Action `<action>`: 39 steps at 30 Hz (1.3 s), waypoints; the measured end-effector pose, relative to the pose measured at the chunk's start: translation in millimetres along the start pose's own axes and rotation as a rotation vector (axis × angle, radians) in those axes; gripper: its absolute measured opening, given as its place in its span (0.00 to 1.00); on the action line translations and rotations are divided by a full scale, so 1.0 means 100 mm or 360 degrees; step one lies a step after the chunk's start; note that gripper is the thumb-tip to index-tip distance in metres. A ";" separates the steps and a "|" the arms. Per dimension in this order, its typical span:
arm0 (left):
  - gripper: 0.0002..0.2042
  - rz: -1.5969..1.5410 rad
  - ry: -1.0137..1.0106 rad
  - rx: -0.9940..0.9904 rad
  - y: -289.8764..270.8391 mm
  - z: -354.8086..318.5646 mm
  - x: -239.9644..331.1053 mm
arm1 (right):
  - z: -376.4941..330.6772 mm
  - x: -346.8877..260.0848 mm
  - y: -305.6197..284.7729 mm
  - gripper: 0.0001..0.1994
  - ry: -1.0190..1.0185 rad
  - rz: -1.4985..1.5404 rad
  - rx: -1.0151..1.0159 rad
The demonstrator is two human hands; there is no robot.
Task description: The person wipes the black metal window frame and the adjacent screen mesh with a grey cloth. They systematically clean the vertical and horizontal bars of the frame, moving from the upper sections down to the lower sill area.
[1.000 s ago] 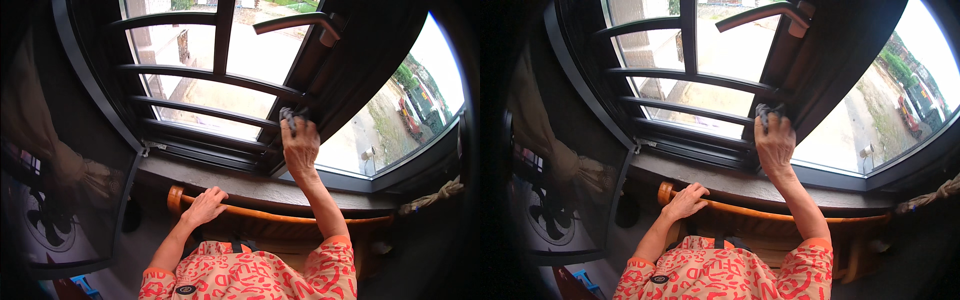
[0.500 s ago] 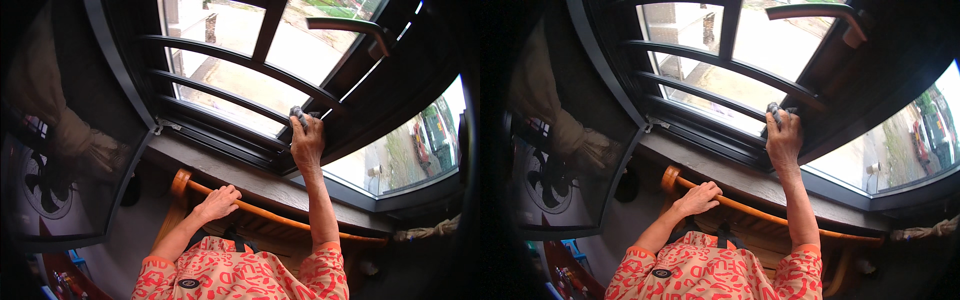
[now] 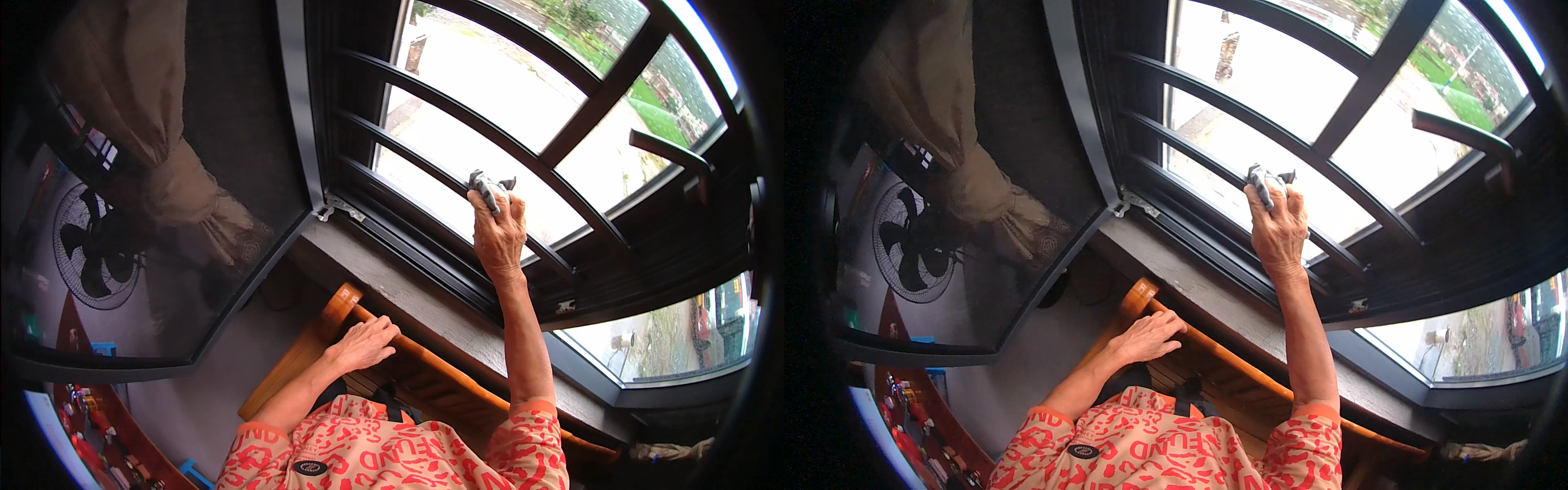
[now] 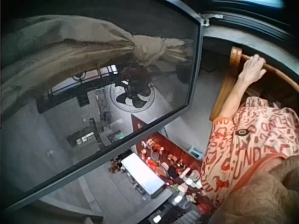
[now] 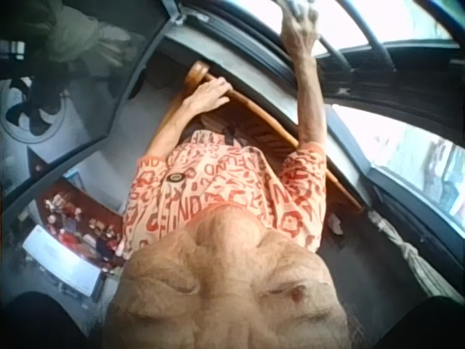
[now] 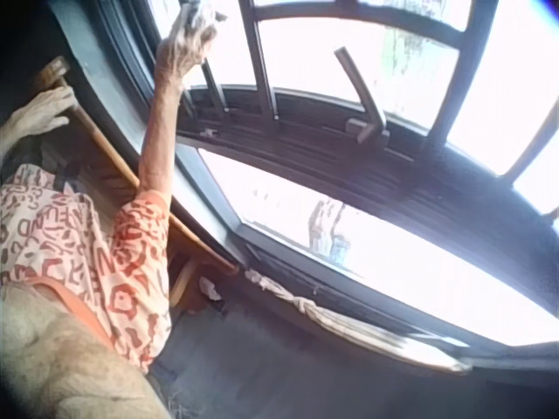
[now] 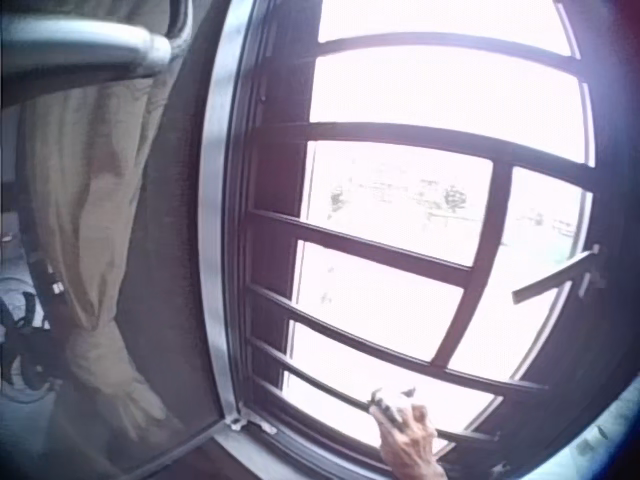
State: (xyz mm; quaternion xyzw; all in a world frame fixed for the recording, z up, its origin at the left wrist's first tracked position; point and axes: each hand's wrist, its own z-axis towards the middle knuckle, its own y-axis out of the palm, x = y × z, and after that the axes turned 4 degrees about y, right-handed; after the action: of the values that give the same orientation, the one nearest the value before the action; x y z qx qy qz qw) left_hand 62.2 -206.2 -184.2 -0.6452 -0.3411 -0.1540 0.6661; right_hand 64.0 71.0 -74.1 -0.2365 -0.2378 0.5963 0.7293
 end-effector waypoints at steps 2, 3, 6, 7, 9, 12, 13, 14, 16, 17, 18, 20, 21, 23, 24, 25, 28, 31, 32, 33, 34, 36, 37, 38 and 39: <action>0.14 0.0001 -0.0037 0.0013 -0.06 -0.07 -0.08 | 0.07 -0.09 0.11 0.17 -0.0013 0.0019 -0.0016; 0.14 -0.0006 -0.0049 0.0034 -0.08 -0.10 -0.13 | 0.11 -0.14 0.15 0.18 -0.0028 0.0025 -0.0019; 0.14 -0.0021 -0.0078 0.0075 -0.14 -0.19 -0.24 | 0.20 -0.23 0.27 0.23 -0.0059 -0.0025 -0.0020; 0.14 -0.0021 -0.0088 0.0078 -0.16 -0.20 -0.26 | 0.24 -0.28 0.30 0.24 -0.0050 -0.0051 -0.0017; 0.15 -0.0016 -0.0103 0.0060 -0.22 -0.21 -0.28 | 0.25 -0.29 0.35 0.26 0.0043 -0.0157 -0.0095; 0.15 -0.0024 -0.0059 0.0071 -0.21 -0.17 -0.29 | 0.17 -0.24 0.26 0.26 0.0055 -0.0222 -0.0076; 0.15 -0.0027 -0.0033 0.0066 -0.19 -0.15 -0.29 | 0.12 -0.17 0.21 0.27 0.0048 -0.0231 -0.0062; 0.15 -0.0028 -0.0005 0.0059 -0.16 -0.13 -0.28 | 0.05 -0.10 0.15 0.30 0.0069 -0.0261 -0.0079; 0.15 -0.0036 0.0033 0.0049 -0.11 -0.08 -0.25 | -0.06 0.01 -0.01 0.33 0.0104 -0.0306 -0.0175; 0.15 -0.0039 0.0046 0.0039 -0.09 -0.06 -0.23 | -0.10 0.06 -0.08 0.32 0.0072 -0.0316 -0.0138; 0.15 -0.0035 0.0060 0.0024 -0.07 -0.03 -0.20 | -0.13 0.10 -0.15 0.32 0.0068 -0.0313 -0.0140; 0.14 -0.0045 0.0062 0.0005 -0.03 0.02 -0.14 | -0.19 0.17 -0.25 0.32 0.0056 -0.0301 -0.0142; 0.14 -0.0045 0.0064 -0.0005 -0.03 0.04 -0.11 | -0.22 0.24 -0.28 0.31 0.0071 -0.0134 -0.0144; 0.14 -0.0074 0.0103 0.0011 0.01 0.06 -0.09 | -0.29 0.31 -0.30 0.32 0.0034 -0.0098 -0.0136; 0.14 -0.0087 0.0117 0.0023 0.01 0.07 -0.08 | -0.30 0.33 -0.30 0.32 0.0012 -0.0075 -0.0131; 0.14 -0.0073 0.0104 0.0010 0.00 0.07 -0.07 | -0.29 0.33 -0.30 0.31 -0.0060 -0.0045 -0.0117; 0.13 -0.0054 0.0108 -0.0004 -0.02 0.08 -0.09 | -0.18 0.25 -0.23 0.30 -0.0066 -0.0011 -0.0176; 0.13 -0.0063 0.0124 0.0074 0.01 0.06 -0.16 | -0.03 0.17 -0.01 0.26 -0.0157 -0.0018 -0.0298; 0.13 -0.0060 0.0115 0.0085 -0.01 0.05 -0.18 | 0.03 0.10 0.06 0.26 -0.0167 0.0025 -0.0283; 0.13 -0.0072 0.0113 0.0093 -0.03 0.03 -0.21 | 0.11 0.03 0.10 0.24 -0.0217 0.0001 -0.0284; 0.13 -0.0066 0.0087 0.0096 -0.04 0.02 -0.24 | 0.17 -0.04 0.16 0.24 -0.0236 0.0012 -0.0258; 0.13 -0.0052 0.0035 0.0103 -0.08 -0.03 -0.30 | 0.28 -0.15 0.28 0.23 -0.0274 0.0036 -0.0205; 0.13 -0.0056 0.0020 0.0108 -0.08 -0.05 -0.34 | 0.33 -0.19 0.34 0.22 -0.0295 0.0047 -0.0200; 0.13 -0.0060 0.0006 0.0113 -0.08 -0.08 -0.39 | 0.38 -0.25 0.40 0.22 -0.0313 0.0054 -0.0197; 0.13 -0.0063 -0.0008 0.0117 -0.11 -0.09 -0.42 | 0.43 -0.31 0.45 0.21 -0.0331 0.0062 -0.0193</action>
State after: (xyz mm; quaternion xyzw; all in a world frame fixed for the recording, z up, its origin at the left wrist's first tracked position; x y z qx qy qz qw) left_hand 27.2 -226.6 -203.0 -0.6137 -0.3610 -0.1529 0.6853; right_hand -2.7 51.0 -70.8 -0.2216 -0.3429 0.6163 0.6734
